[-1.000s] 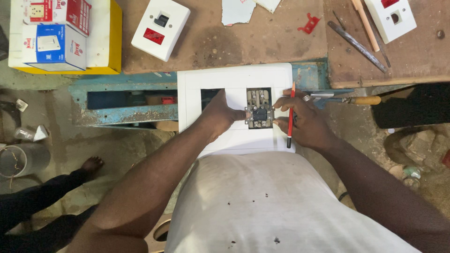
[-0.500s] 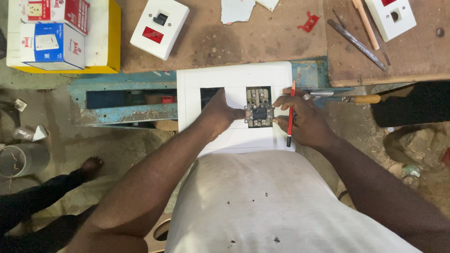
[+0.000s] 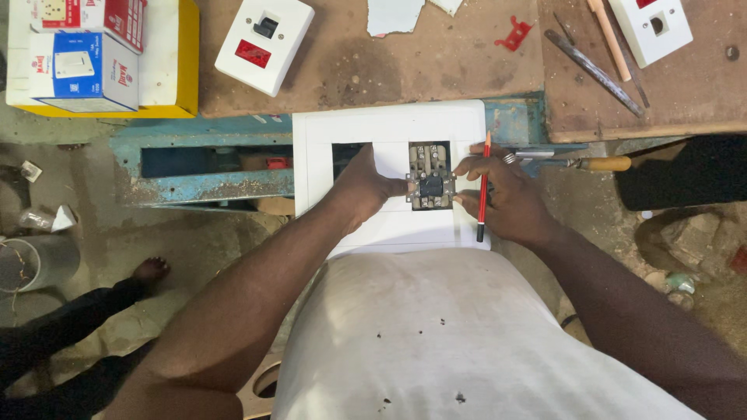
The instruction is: The person fits a red and metal switch mechanism into the cutout of a white plastic faceplate, pressing it to seat it, then uses a red pen to mark the faceplate around the mechanism. They handle other switch components and boxes on the workbench and lift the faceplate to view it.
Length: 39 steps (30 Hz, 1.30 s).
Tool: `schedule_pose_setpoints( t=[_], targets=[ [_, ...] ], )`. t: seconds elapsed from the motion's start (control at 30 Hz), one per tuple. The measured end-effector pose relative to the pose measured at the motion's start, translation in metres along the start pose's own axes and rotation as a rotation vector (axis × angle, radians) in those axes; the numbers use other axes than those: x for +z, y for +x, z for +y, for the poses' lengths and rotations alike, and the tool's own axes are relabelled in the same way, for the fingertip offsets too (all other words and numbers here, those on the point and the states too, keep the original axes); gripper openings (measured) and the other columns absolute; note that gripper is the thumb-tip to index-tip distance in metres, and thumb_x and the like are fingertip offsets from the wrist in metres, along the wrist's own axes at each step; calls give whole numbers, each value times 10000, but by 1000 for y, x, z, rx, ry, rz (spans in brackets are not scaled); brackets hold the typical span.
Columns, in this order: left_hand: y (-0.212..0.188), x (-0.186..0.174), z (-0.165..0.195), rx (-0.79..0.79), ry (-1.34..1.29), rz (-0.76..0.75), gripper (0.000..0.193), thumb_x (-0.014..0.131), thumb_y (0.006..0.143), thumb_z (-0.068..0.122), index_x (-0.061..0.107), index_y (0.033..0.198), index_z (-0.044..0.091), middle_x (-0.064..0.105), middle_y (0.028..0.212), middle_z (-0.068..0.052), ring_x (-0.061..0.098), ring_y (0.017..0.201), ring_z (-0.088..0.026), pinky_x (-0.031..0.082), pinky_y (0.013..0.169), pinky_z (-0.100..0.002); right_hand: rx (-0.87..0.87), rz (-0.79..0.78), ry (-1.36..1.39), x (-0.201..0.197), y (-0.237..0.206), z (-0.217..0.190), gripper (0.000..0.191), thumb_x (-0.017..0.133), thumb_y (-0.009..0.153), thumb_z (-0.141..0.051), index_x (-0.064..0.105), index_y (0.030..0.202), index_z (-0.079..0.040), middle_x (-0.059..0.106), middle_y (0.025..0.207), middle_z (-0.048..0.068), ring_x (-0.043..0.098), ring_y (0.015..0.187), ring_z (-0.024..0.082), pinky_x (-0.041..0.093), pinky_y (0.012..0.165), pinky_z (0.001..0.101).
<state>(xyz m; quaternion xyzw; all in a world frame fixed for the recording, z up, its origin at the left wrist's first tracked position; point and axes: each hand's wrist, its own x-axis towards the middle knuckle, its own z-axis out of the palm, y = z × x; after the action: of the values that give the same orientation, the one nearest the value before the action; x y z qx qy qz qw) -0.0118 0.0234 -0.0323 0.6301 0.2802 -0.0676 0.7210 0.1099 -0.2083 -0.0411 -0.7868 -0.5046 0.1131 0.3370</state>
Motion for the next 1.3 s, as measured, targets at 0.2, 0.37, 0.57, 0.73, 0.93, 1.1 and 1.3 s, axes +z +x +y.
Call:
schedule_pose_setpoints(
  t=[0.2, 0.37, 0.57, 0.73, 0.93, 1.1, 1.3],
  targets=[
    [-1, 1, 1, -22, -18, 1, 695, 802, 758, -18, 474, 1372, -21, 670, 1288, -142, 628, 1220, -226, 470, 1074, -354, 11, -9, 18, -2, 1, -1, 469, 828, 836, -143, 515, 1183, -108, 649, 1229, 72, 571, 1301, 296, 485, 1057, 455],
    [-4, 0, 5, -25, 11, 10, 691, 804, 755, -17, 484, 1368, -23, 676, 1289, -143, 635, 1220, -231, 466, 1080, -352, 200, -33, 174, -14, 3, -9, 369, 725, 938, -161, 573, 1271, -114, 603, 1340, 129, 647, 1235, 244, 576, 964, 383],
    [-6, 0, 10, -41, -4, -19, 667, 789, 774, -32, 485, 1367, -1, 672, 1289, -122, 631, 1225, -217, 479, 1069, -341, 166, 2, 402, -27, 21, -23, 317, 553, 1084, -246, 638, 1353, -101, 724, 1108, 94, 678, 1057, 198, 547, 952, 376],
    [-2, -1, 3, 97, -58, -93, 622, 773, 771, -57, 529, 1340, -3, 699, 1263, -109, 660, 1184, -209, 534, 1020, -334, 113, -62, 98, -18, 41, -42, 203, 672, 993, -223, 702, 1097, -51, 723, 1018, 114, 673, 947, 249, 524, 837, 400],
    [0, 1, -1, 60, -74, -70, 593, 759, 753, -76, 563, 1306, 8, 703, 1233, -100, 662, 1160, -205, 536, 998, -345, -87, -120, -27, -13, 58, -51, 132, 681, 979, -193, 733, 990, -73, 719, 933, 99, 637, 920, 325, 485, 880, 466],
    [1, 0, 0, 19, -12, -29, 593, 780, 747, -60, 559, 1291, 19, 708, 1223, -102, 666, 1158, -207, 520, 1009, -344, -213, -153, -122, -9, 64, -48, 120, 666, 969, -179, 725, 955, -76, 740, 986, 62, 626, 863, 318, 457, 904, 474],
    [1, 0, -1, 67, -31, -67, 569, 776, 757, -51, 589, 1291, 12, 714, 1216, -104, 673, 1151, -204, 537, 991, -345, -211, -176, -139, -7, 67, -47, 131, 675, 975, -193, 727, 931, -81, 736, 949, 41, 637, 851, 311, 441, 942, 484]
  ],
)
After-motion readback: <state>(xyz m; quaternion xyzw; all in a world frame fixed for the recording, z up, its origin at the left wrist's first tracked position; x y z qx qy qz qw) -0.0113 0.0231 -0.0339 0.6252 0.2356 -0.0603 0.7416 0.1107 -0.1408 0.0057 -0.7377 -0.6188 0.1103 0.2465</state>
